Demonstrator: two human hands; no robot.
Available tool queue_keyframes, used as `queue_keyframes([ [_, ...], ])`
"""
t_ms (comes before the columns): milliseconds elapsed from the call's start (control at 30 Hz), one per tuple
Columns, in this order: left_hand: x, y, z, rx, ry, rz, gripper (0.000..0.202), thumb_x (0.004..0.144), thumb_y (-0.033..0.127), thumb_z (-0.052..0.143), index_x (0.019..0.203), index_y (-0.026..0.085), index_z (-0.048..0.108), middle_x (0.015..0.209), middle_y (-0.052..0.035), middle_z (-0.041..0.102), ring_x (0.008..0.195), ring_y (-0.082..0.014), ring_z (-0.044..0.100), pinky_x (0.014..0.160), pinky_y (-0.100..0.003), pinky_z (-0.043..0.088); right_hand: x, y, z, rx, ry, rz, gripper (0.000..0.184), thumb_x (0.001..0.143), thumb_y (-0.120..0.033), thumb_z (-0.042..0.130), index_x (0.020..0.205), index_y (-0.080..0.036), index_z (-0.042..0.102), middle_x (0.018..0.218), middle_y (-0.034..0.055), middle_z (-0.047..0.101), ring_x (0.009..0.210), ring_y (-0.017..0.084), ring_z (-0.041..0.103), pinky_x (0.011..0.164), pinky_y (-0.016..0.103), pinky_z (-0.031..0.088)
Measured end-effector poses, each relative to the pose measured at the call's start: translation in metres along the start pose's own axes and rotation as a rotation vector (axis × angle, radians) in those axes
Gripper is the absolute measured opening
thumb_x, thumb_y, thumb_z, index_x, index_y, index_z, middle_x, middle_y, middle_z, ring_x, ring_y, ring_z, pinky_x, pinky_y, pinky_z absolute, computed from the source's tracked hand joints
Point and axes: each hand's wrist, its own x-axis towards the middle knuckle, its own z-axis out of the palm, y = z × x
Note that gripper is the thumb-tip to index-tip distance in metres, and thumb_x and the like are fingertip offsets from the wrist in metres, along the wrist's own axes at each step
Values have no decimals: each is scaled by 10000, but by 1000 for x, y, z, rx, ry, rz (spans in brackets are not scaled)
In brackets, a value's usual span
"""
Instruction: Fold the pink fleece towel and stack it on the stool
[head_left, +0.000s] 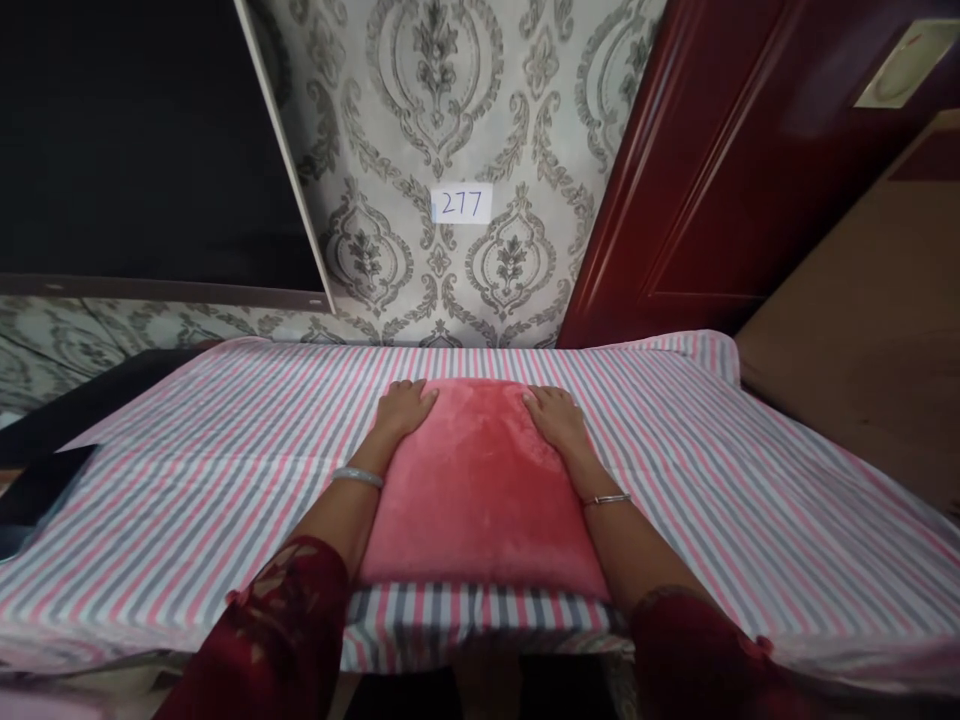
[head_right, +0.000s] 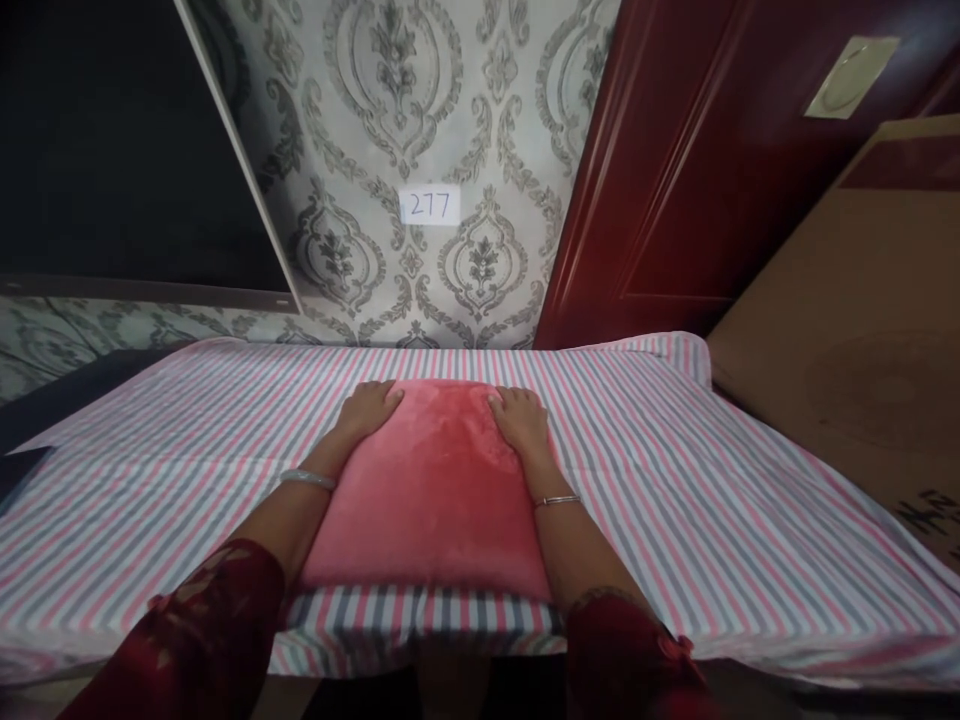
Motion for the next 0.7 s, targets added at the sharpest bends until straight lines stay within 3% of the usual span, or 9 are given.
queue_keyframes([
  [533,0,-2,3,-11,9,-8,629,976,559,241,1446,224,491,1430,-133,551,1310,-335,469,1009,-477,429,-3,-1,-1,-16,-14,12,536,1035,-481,218,1435,-276,510,1468,74,524,1342,289,411,1054,487,387],
  [700,-2,0,-4,-43,21,-2,642,980,531,266,1507,193,408,1493,-139,501,1347,-326,453,1056,-482,410,-6,-8,-11,-13,-33,15,544,1041,-473,211,1480,-261,452,1506,79,488,1386,281,379,1085,491,364],
])
